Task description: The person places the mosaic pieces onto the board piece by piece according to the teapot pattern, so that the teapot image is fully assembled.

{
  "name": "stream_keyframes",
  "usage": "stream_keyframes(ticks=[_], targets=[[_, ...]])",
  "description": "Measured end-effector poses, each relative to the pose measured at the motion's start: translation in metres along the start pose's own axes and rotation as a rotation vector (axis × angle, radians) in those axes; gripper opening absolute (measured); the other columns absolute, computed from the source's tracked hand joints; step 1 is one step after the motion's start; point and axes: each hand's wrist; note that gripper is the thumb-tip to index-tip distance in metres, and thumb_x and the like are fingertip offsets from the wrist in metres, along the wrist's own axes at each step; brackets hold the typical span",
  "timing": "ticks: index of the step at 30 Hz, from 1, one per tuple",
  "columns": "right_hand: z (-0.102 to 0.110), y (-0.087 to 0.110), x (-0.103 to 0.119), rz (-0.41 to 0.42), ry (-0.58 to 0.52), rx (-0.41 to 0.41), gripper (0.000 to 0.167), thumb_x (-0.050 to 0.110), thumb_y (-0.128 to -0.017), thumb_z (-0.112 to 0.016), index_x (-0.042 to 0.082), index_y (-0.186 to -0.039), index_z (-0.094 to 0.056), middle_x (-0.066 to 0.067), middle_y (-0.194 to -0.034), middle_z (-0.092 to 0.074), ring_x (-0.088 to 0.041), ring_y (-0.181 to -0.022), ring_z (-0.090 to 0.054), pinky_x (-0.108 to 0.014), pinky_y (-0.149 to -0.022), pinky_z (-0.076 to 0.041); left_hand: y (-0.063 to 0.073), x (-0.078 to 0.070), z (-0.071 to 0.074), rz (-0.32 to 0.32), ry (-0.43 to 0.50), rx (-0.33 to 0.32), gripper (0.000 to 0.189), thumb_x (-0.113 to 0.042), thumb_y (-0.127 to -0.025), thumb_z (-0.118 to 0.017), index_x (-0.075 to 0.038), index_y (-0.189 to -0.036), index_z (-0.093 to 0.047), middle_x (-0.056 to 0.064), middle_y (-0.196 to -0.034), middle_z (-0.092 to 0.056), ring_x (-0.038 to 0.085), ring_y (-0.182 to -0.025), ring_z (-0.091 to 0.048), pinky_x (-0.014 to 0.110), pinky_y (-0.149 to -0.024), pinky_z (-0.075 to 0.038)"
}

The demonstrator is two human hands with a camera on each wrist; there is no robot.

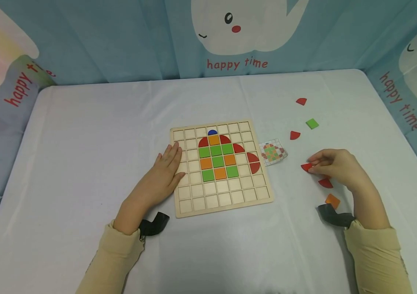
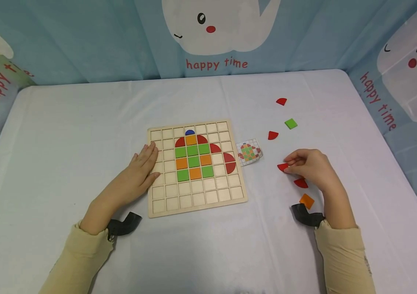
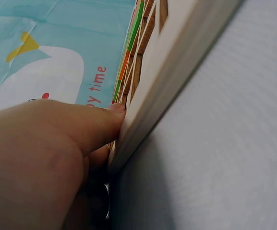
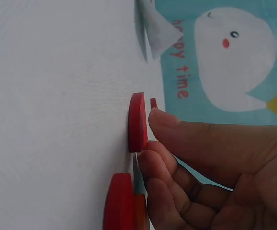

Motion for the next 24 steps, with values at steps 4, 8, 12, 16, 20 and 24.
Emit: stream_keyframes(ticks=[4,8,12,16,20,24], targets=[[0.004,0.001,-0.005,-0.013,-0.018,0.003,0.034,0.020,-0.085,-0.072,0.000,-0.111,-0.063,-0.011,-0.096,-0.068,-0.013,-0.076,-0.062,-0.024,-0.060,-0.050,0.000,0.000,0.000,-0.001,0.003,0.000,0.064,-0.023,-0.100,-0.045,0.008,-0.147,-0.014,0.018,-0.156,-0.004,0.032,-0.143,-0.001,0.051,-0.113,-0.009],[0.008,0.004,-0.013,-0.043,-0.022,-0.024,0.039,0.028,-0.084,-0.073,0.003,-0.112,-0.062,-0.009,-0.098,-0.069,-0.015,-0.078,-0.062,-0.028,-0.062,-0.051,0.000,-0.001,0.001,-0.004,0.002,0.002,0.064,-0.023,-0.101,-0.045,0.008,-0.147,-0.013,0.018,-0.156,-0.004,0.032,-0.143,-0.001,0.051,-0.113,-0.009],[0.012,0.011,-0.021,-0.053,-0.001,-0.037,0.040,0.032,-0.085,-0.071,0.005,-0.113,-0.062,-0.003,-0.095,-0.070,-0.008,-0.080,-0.062,-0.032,-0.072,-0.048,0.000,0.000,0.002,-0.007,0.001,0.002,0.064,-0.023,-0.101,-0.045,0.008,-0.147,-0.013,0.018,-0.156,-0.004,0.032,-0.143,-0.001,0.052,-0.113,-0.010],[0.017,0.014,-0.038,-0.026,-0.007,-0.030,0.046,0.037,-0.086,-0.069,0.004,-0.116,-0.061,-0.006,-0.098,-0.071,0.000,-0.083,-0.058,-0.033,-0.079,-0.043,0.000,0.000,0.002,-0.009,0.000,0.002,0.064,-0.022,-0.101,-0.045,0.008,-0.147,-0.013,0.019,-0.156,-0.004,0.033,-0.143,-0.001,0.052,-0.112,-0.010],[0.016,0.006,-0.065,-0.029,0.036,-0.090,0.034,0.029,-0.089,-0.067,0.007,-0.115,-0.063,-0.003,-0.097,-0.071,0.003,-0.082,-0.057,-0.019,-0.070,-0.045,0.001,0.000,0.002,-0.011,0.001,0.004,0.064,-0.022,-0.101,-0.044,0.008,-0.147,-0.013,0.019,-0.156,-0.004,0.033,-0.143,-0.001,0.052,-0.112,-0.010],[0.014,0.003,-0.075,-0.051,0.062,-0.123,0.028,0.022,-0.090,-0.066,0.007,-0.113,-0.064,-0.005,-0.095,-0.070,-0.011,-0.086,-0.060,-0.021,-0.071,-0.046,0.000,-0.001,0.002,-0.012,0.004,0.007,0.063,-0.022,-0.101,-0.044,0.009,-0.147,-0.014,0.019,-0.156,-0.004,0.033,-0.143,-0.002,0.053,-0.112,-0.010]])
Point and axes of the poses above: each hand's wrist, its own y-axis away from the middle knuckle, its own z-axis out of the back of the hand, x = y × z
